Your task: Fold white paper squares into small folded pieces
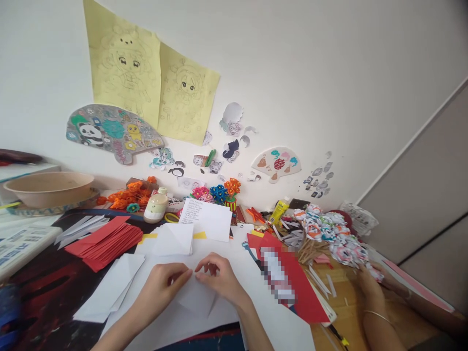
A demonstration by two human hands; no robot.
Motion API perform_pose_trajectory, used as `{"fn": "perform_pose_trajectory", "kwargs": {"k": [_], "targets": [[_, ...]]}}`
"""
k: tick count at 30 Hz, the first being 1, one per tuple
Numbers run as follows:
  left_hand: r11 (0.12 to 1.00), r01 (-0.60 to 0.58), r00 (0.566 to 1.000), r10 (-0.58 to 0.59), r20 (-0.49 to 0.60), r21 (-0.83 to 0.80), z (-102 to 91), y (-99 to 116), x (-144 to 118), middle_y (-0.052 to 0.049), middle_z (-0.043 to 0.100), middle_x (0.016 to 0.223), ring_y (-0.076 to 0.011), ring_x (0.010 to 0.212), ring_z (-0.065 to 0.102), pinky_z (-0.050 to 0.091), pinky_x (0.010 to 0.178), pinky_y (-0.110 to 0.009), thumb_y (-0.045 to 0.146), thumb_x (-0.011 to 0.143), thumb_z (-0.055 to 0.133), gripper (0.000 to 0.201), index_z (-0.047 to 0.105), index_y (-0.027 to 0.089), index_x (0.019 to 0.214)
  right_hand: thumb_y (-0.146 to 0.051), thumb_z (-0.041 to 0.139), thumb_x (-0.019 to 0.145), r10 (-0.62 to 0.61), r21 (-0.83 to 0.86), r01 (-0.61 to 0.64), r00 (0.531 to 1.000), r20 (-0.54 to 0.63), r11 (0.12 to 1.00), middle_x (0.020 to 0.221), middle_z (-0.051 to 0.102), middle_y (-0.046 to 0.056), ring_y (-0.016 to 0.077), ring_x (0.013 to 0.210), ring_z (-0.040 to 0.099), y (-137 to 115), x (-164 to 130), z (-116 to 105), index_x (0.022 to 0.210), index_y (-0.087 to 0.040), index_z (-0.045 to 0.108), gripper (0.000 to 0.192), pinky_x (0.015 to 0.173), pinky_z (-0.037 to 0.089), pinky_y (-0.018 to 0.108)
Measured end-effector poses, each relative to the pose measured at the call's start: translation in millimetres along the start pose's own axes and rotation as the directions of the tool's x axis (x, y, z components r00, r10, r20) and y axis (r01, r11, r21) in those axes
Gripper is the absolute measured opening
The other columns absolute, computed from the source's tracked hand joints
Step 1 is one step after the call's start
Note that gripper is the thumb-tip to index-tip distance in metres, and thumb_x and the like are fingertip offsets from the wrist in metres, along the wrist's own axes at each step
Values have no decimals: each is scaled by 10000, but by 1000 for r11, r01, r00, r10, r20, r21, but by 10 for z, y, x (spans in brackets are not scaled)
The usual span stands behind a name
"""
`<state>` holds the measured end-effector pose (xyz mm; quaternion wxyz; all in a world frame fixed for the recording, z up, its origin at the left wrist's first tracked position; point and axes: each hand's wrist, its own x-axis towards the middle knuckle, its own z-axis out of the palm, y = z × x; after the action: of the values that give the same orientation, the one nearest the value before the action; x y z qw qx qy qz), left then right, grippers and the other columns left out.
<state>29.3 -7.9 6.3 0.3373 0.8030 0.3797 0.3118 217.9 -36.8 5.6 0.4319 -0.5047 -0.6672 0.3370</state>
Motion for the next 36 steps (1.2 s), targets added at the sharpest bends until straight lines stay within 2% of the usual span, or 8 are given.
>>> {"fn": "perform_pose_trajectory", "kwargs": {"k": [6, 12, 22, 27, 31, 33, 34, 36], "targets": [[999, 16, 1000, -17, 9, 44, 23, -20, 10, 12, 457, 547, -133, 557, 395, 306, 525, -221, 425, 864, 377, 413, 588, 167, 620, -328, 646, 753, 76, 176, -89, 994, 79, 980, 742, 626, 9, 134, 691, 540, 52, 16, 46, 800, -165, 673, 172, 657, 412, 244], [1000, -3, 1000, 3, -1, 8, 71, -44, 9, 0, 514, 550, -141, 551, 431, 336, 521, -224, 422, 838, 407, 393, 580, 173, 588, -311, 670, 707, 128, 250, -156, 984, 124, 956, 653, 581, -19, 114, 617, 516, 121, -2, 70, 710, -157, 660, 154, 593, 396, 224], [999, 41, 996, -40, 75, -9, 103, 9, 6, -5, 557, 594, -147, 586, 455, 331, 542, -223, 406, 854, 396, 395, 593, 161, 615, -146, 605, 670, 131, 295, -173, 979, 156, 940, 597, 570, -30, 98, 555, 479, 84, -32, 52, 657, -154, 668, 65, 536, 353, 214], [996, 46, 997, -41, 64, -71, 126, 61, -29, 4, 537, 580, -139, 581, 437, 319, 542, -228, 416, 846, 416, 393, 585, 159, 601, -126, 601, 653, 134, 260, -169, 980, 150, 951, 591, 579, -28, 93, 535, 470, 102, -42, 31, 652, -154, 672, 76, 516, 342, 212], [964, 116, 993, -121, -6, -239, -14, 4, 10, 20, 477, 547, -127, 570, 408, 303, 519, -223, 438, 795, 502, 371, 531, 156, 555, -135, 632, 635, 116, 302, -162, 979, 165, 939, 581, 585, -18, 99, 523, 478, 97, -47, -80, 653, -143, 675, 48, 497, 336, 214], [895, 156, 960, -237, -149, -419, -147, -84, 59, 24, 477, 566, -121, 569, 405, 310, 510, -217, 438, 758, 552, 332, 535, 157, 581, -151, 630, 650, 80, 380, -124, 988, 129, 916, 575, 589, -1, 118, 532, 504, 102, -42, -184, 643, -134, 670, 44, 517, 371, 234], [833, 137, 898, -333, -287, -536, -210, -136, 84, 26, 484, 579, -115, 562, 404, 314, 505, -213, 432, 731, 580, 302, 547, 159, 607, -160, 612, 669, 59, 423, -83, 996, 68, 902, 558, 584, 7, 125, 521, 510, 109, -35, -237, 611, -130, 656, 79, 523, 387, 247], [707, 23, 745, -484, -460, -706, -286, -225, 120, 45, 435, 552, -93, 515, 355, 290, 473, -200, 423, 706, 609, 278, 547, 163, 633, -178, 591, 708, 44, 482, 35, 988, -151, 876, 565, 570, 9, 117, 513, 496, 129, -14, -319, 573, -134, 626, 146, 535, 395, 253]]}}
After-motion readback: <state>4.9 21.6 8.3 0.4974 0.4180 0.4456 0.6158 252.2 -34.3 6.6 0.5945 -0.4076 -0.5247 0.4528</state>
